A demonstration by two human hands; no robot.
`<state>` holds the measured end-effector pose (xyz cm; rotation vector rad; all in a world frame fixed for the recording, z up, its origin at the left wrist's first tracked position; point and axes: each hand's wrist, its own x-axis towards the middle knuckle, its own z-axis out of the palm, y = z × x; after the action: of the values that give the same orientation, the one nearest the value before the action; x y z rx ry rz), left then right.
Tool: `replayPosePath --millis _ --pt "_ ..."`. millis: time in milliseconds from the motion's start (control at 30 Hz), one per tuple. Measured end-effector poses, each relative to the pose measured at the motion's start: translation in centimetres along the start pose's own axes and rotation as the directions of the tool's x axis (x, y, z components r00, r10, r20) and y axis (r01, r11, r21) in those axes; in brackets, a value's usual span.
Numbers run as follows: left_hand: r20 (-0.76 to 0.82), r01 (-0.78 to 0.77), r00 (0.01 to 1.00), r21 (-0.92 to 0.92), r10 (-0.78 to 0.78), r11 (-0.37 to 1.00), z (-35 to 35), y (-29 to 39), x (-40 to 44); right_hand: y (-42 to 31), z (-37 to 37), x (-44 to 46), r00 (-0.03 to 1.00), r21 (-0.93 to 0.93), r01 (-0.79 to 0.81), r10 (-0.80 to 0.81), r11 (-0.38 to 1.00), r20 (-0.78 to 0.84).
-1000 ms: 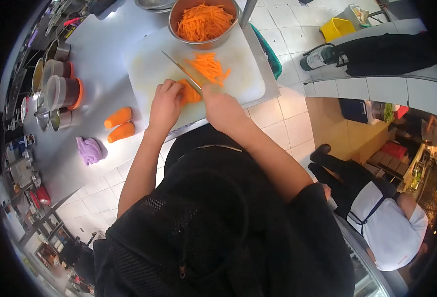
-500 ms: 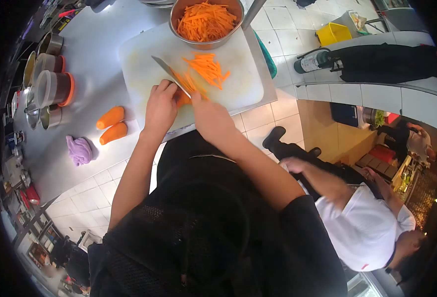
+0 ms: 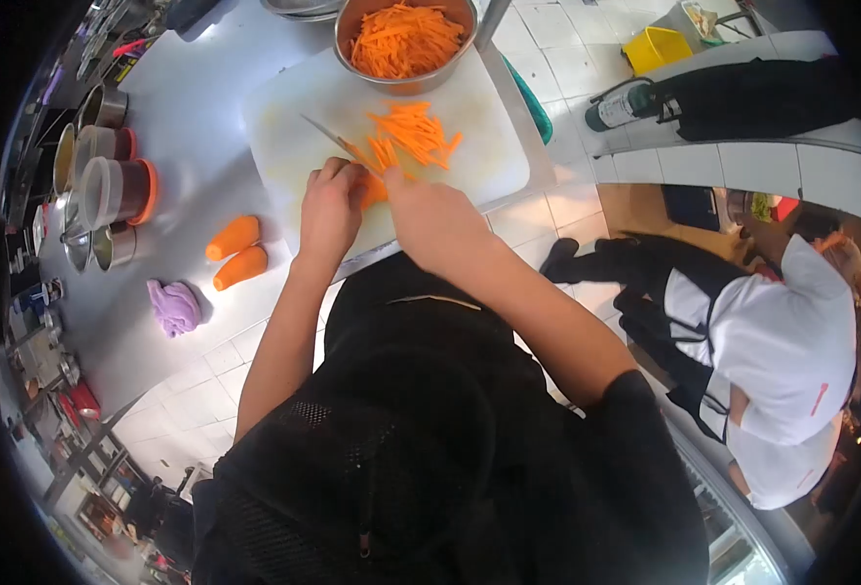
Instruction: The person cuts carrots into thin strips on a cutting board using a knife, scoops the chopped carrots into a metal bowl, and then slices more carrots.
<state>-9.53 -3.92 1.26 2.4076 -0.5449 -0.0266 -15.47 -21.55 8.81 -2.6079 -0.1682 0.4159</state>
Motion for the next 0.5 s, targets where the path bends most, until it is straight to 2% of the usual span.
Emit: replayPosePath --millis 100,200,267,300,333,400,467,500 --pt "0.025 0.025 0.999 -0.001 -0.025 1.0 0.0 0.0 0.0 -0.5 0.1 -2.3 1.0 -0.059 0.028 -0.028 0.998 -0.003" --pt "0.03 0.033 0.999 0.005 -0.034 0.999 -0.1 0.0 0.1 1.8 4.5 0.1 0.995 -0.03 -0.067 0.065 0.997 -0.071" --pt "0.022 -0.001 1.0 0.021 0.001 1.0 0.1 -0.4 -0.1 2.7 4.8 2.7 0.994 0.066 0.037 -0.03 0.997 -0.108" --pt "0.013 -0.025 1.0 0.026 0.024 0.999 0.0 -0.3 0.1 1.7 3.5 2.5 0.991 0.074 0.02 -0.01 0.997 -0.13" --pt "0.019 -0.047 0.999 0.026 0.046 0.999 0.1 -0.3 0.4 0.9 1.8 2.1 0.995 0.047 0.04 -0.035 0.998 -0.096" --pt "0.011 0.004 1.0 -0.031 -0.003 0.999 0.1 -0.1 -0.1 -1.1 -0.3 0.0 0.998 0.025 0.048 -0.047 0.999 -0.047" --pt "0.0 0.006 1.0 -0.043 -0.006 0.999 0.5 0.0 -0.1 -2.5 -1.1 -2.4 0.993 0.012 -0.095 0.094 0.995 0.075" --pt "-0.013 0.008 1.0 -0.04 -0.009 0.999 0.4 -0.2 -0.2 -1.1 1.1 -2.0 0.995 0.027 -0.101 0.1 0.995 0.03"
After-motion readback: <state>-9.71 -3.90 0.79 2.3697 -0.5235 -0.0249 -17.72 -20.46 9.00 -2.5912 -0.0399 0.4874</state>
